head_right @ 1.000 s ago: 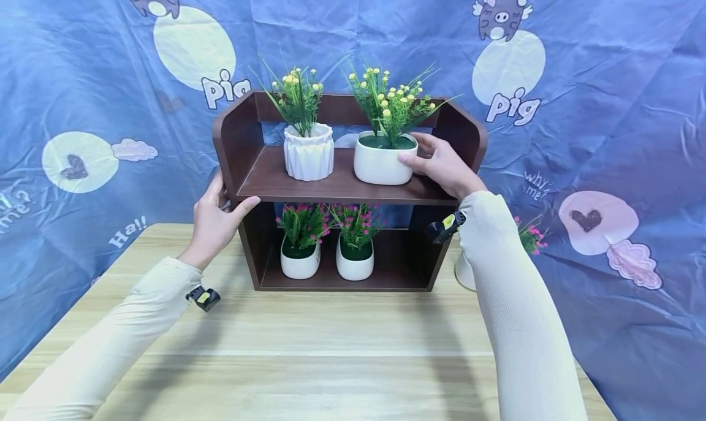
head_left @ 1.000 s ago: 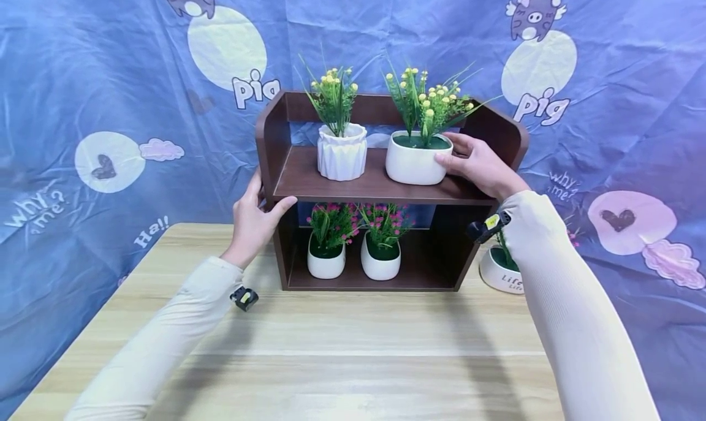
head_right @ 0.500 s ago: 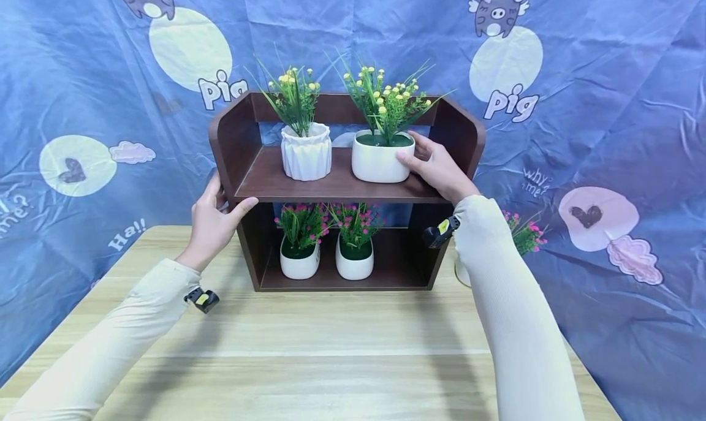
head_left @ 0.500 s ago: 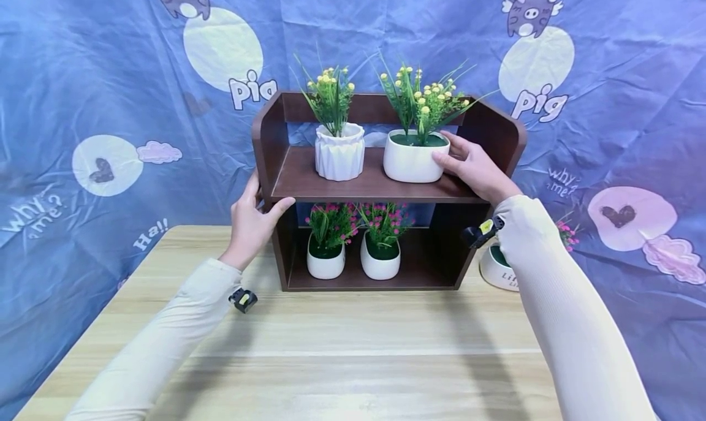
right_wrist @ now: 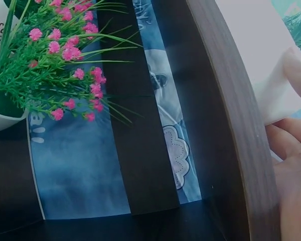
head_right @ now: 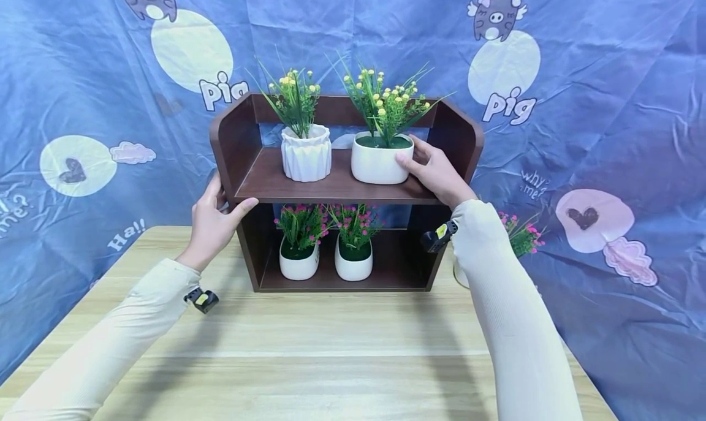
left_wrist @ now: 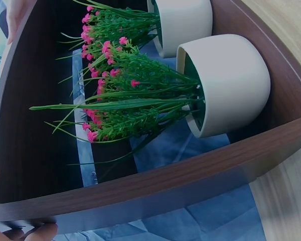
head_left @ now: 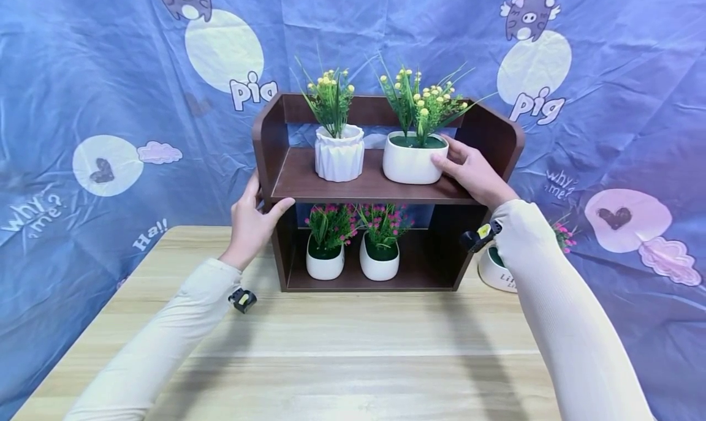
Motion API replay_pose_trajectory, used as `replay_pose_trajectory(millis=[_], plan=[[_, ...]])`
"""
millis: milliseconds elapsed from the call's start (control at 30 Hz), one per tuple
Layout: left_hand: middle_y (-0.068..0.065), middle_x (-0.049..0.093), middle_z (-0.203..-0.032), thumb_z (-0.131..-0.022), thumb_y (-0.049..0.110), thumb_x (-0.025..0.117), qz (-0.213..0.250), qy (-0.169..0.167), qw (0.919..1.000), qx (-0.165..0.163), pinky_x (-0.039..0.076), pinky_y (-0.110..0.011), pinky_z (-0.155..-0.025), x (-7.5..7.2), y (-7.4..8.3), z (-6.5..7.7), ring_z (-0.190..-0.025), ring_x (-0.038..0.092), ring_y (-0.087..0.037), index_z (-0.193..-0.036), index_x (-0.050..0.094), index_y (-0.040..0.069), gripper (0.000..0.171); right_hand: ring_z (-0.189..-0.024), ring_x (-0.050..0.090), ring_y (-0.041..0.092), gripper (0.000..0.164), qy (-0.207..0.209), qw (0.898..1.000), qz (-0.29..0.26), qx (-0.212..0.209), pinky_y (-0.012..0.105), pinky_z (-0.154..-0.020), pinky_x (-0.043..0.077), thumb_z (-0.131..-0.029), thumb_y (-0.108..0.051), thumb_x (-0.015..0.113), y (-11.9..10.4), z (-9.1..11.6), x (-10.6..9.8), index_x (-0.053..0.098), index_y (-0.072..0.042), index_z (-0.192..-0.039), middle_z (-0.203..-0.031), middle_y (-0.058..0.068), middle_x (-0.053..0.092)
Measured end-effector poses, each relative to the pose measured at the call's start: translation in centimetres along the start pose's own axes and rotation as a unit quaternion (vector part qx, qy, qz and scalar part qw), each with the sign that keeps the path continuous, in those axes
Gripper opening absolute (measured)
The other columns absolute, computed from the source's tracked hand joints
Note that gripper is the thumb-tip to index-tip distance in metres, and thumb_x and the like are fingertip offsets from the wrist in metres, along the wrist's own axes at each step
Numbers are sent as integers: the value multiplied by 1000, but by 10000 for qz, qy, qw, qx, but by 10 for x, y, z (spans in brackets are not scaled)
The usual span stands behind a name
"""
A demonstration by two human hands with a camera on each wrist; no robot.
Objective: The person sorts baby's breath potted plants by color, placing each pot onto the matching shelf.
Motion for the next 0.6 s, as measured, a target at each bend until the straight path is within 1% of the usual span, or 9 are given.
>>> replay_pose_trajectory(millis=[100,167,233,367,467,533,600], plan=[[-16,61,-127,-79,21,80,-20,11,10000,-7,51,-40,-92,0,0,0,-110,61,-27,-147,40,18,79,-138,35,23,72,76,9999,105,-54,36,-112,31,-96,-32,58,-1,1,1,22,-9,-153,-151,16,36],[-16,61,-127,-79,22,80,2,12,10000,-9,51,-40,-92,1,0,0,-110,61,-27,-147,40,18,79,-138,36,24,73,128,9996,211,-107,39,-113,30,-96,-32,58,-2,2,1,21,-8,-153,-151,16,36],[-17,61,-127,-79,21,81,31,3,10000,-11,51,-41,-92,1,-1,0,-111,61,-27,-147,40,18,80,-137,38,24,73,154,9994,277,-166,40,-112,31,-95,-32,59,-3,5,3,22,-8,-153,-150,15,37],[-18,60,-127,-79,20,80,144,-8,9999,-7,50,-42,-93,1,-1,0,-114,59,-26,-147,39,17,80,-134,42,23,69,132,9988,386,-263,39,-110,34,-94,-31,62,-7,12,6,28,-12,-152,-148,12,42],[-18,60,-127,-79,19,80,172,-21,9998,24,50,-41,-93,1,0,0,-116,58,-24,-148,39,17,79,-135,41,24,69,87,9988,394,-276,41,-111,33,-94,-30,63,-9,21,8,29,-13,-151,-148,12,41],[-17,60,-127,-80,19,79,170,-32,9998,36,50,-40,-93,1,0,-1,-116,58,-23,-148,39,18,79,-137,38,25,71,87,9989,374,-256,43,-112,32,-93,-29,63,-10,26,10,27,-12,-152,-150,13,38],[-17,60,-128,-79,19,80,180,-31,9998,45,50,-39,-94,1,1,-1,-117,58,-22,-147,39,18,79,-140,33,27,78,119,9991,395,-115,44,-113,28,-93,-30,63,-11,33,10,18,-10,-154,-154,15,31]])
Point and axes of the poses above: each hand's wrist, its own z-axis away from the middle knuckle, its own x-axis out of the palm, y = z × x, the point moved 5 cm from there along -z, towards the middle knuckle
